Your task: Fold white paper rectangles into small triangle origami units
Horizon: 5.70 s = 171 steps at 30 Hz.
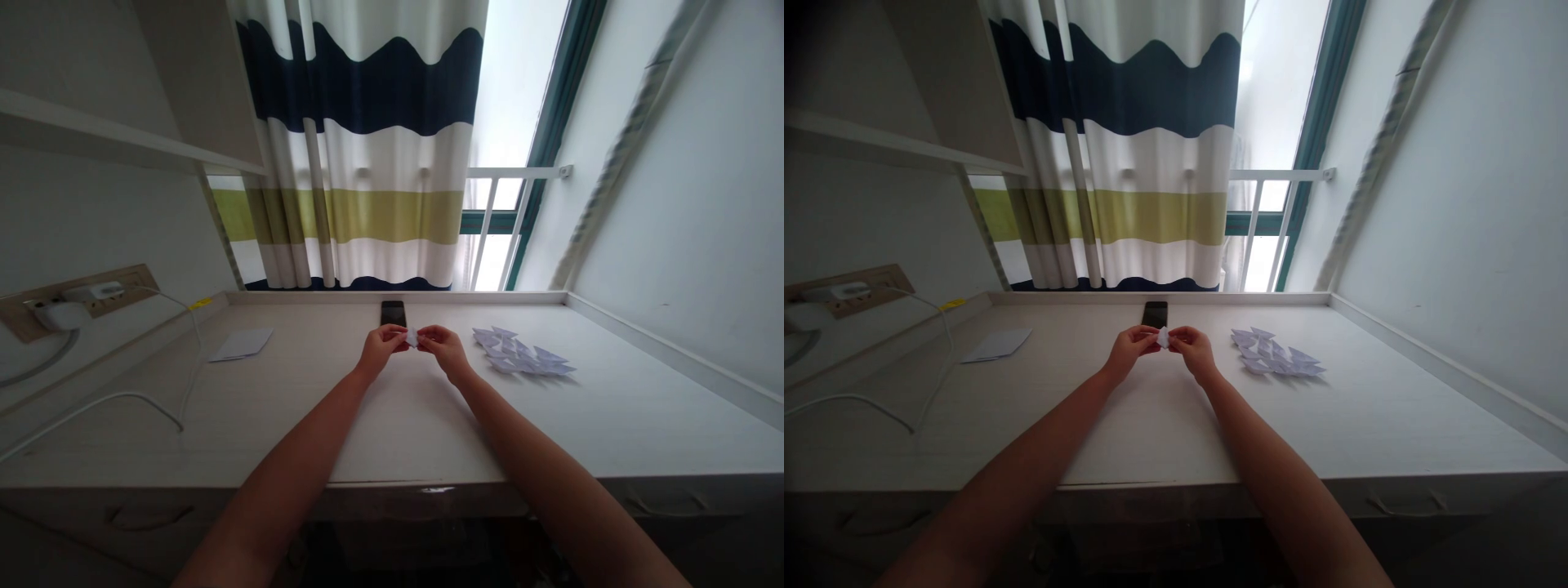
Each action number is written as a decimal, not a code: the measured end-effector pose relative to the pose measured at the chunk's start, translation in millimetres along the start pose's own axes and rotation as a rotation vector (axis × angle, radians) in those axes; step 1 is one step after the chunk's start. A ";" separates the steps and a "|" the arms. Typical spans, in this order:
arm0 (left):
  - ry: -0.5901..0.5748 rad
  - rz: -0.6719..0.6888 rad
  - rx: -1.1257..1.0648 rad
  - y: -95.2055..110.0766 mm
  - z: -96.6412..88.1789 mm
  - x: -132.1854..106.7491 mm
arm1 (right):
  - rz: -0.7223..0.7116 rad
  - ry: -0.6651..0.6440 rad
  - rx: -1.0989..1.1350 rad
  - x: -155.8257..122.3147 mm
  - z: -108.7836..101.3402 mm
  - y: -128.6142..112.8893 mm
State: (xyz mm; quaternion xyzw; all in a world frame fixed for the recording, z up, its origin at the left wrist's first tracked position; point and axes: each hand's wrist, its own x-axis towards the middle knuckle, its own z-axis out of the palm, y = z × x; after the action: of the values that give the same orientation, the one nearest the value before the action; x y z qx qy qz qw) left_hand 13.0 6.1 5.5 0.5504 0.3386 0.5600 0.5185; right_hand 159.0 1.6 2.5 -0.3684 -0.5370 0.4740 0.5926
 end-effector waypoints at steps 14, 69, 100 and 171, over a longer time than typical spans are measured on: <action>0.011 0.037 0.085 -3.7 -1.5 4.2 | 0.106 0.000 0.035 -1.8 1.1 -3.8; 0.044 0.230 0.331 -0.9 -1.9 -0.3 | -0.259 0.046 -0.449 -0.8 -3.3 -1.1; -0.031 0.228 0.340 -3.5 -7.4 0.5 | -0.109 0.004 -0.297 -1.9 -2.5 -7.2; 0.033 -0.049 -0.066 -4.7 4.2 -1.9 | -0.171 -0.026 -0.303 -0.8 -2.0 3.0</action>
State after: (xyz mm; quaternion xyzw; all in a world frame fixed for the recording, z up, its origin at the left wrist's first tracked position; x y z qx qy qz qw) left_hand 17.8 4.6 1.2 0.5151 0.3419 0.5671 0.5442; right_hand 160.5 1.8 -0.9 -0.4002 -0.6393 0.3401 0.5617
